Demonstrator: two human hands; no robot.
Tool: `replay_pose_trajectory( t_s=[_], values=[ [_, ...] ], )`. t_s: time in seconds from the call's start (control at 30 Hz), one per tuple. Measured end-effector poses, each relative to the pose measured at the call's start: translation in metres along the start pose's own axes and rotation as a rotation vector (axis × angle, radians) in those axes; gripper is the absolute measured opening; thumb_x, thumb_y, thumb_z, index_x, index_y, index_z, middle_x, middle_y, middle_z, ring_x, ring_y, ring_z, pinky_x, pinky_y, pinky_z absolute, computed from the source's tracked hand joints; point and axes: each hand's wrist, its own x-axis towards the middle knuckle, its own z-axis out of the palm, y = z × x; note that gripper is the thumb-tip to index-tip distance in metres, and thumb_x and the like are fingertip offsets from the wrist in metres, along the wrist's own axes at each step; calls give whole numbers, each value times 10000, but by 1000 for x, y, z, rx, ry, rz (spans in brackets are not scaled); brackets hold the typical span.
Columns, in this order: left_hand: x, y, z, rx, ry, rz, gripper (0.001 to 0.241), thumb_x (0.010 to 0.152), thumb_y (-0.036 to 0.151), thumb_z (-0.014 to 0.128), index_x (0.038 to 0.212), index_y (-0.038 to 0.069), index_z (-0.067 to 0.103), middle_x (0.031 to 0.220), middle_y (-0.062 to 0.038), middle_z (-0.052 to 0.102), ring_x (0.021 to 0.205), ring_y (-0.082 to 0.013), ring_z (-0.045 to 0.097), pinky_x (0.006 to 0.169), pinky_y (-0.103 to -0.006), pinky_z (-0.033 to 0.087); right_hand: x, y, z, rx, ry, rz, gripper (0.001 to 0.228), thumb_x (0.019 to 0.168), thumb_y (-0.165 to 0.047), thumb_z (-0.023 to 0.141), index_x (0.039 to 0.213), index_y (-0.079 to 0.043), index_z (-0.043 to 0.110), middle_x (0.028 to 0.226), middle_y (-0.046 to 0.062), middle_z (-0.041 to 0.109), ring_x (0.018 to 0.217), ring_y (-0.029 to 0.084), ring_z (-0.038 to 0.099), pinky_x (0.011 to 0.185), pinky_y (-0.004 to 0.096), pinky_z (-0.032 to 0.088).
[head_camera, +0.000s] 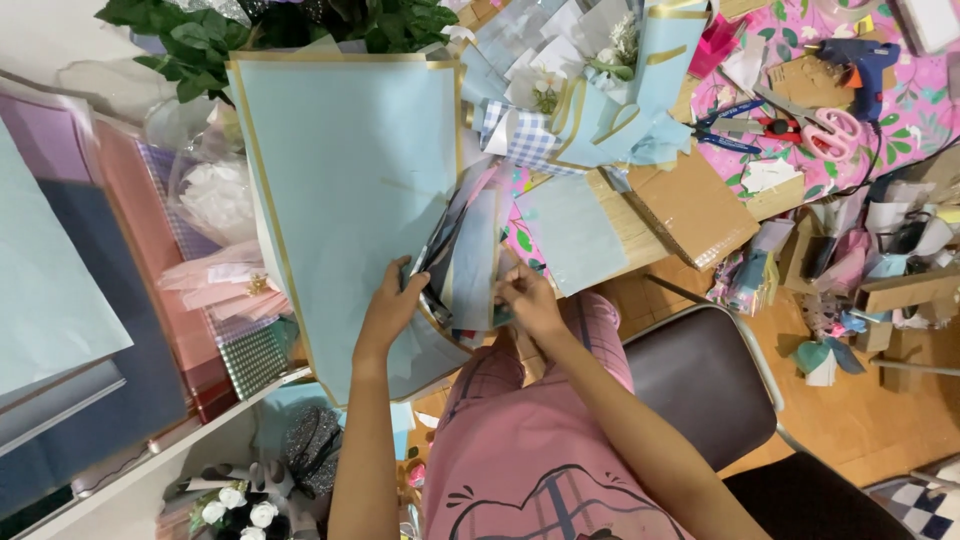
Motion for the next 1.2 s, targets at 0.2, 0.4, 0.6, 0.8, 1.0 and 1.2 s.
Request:
replay_pose_trajectory(
  t_s=[0.2, 0.4, 0.6, 0.8, 1.0, 1.2],
  values=[
    [2, -3, 0, 5, 6, 0, 838, 904, 559, 550, 1569, 86, 359, 1590, -290, 338, 1472, -447, 323, 1171, -601, 312, -8, -27, -14, -18, -72, 57, 200, 887, -110, 733, 991, -33, 581, 948, 194, 701, 834, 260, 744, 680, 343, 618],
    [3, -4, -2, 3, -7, -10, 837, 899, 582, 542, 1567, 109, 364, 1590, -274, 351, 1477, -432, 325, 1186, -586, 308, -9, -19, 42, -58, -215, 53, 394, 956, -195, 728, 1194, 93, 603, 1018, 289, 684, 863, 299, 734, 766, 385, 628],
    [4, -7, 3, 5, 13, 6, 824, 909, 551, 545, 1574, 105, 351, 1592, -273, 349, 1477, -430, 324, 1175, -591, 317, 20, -6, 75, -487, -220, 139, 574, 893, -352, 722, 1358, -38, 601, 1230, 222, 709, 1193, 366, 663, 985, 488, 557],
    [3, -8, 5, -35, 28, 12, 802, 910, 503, 551, 1573, 98, 351, 1623, -260, 293, 1493, -430, 287, 1190, -578, 294, 10, -28, 57, -469, -199, 86, 478, 901, -150, 590, 1315, 88, 618, 1190, 340, 673, 1193, 475, 625, 1006, 560, 511],
    [-2, -3, 4, -37, 30, 11, 788, 916, 497, 535, 1572, 101, 353, 1631, -258, 273, 1495, -430, 281, 1191, -583, 289, -17, -68, 33, -192, -149, 152, 407, 881, -81, 588, 1267, 34, 644, 979, 250, 720, 690, 300, 758, 680, 413, 636],
    [4, -8, 2, -17, 4, 25, 785, 922, 472, 540, 1575, 84, 339, 1611, -276, 302, 1490, -428, 295, 1189, -577, 296, -39, -107, -33, -205, 24, 127, 458, 867, -23, 563, 1306, 105, 594, 1070, 297, 658, 808, 344, 708, 667, 452, 637]
  ],
)
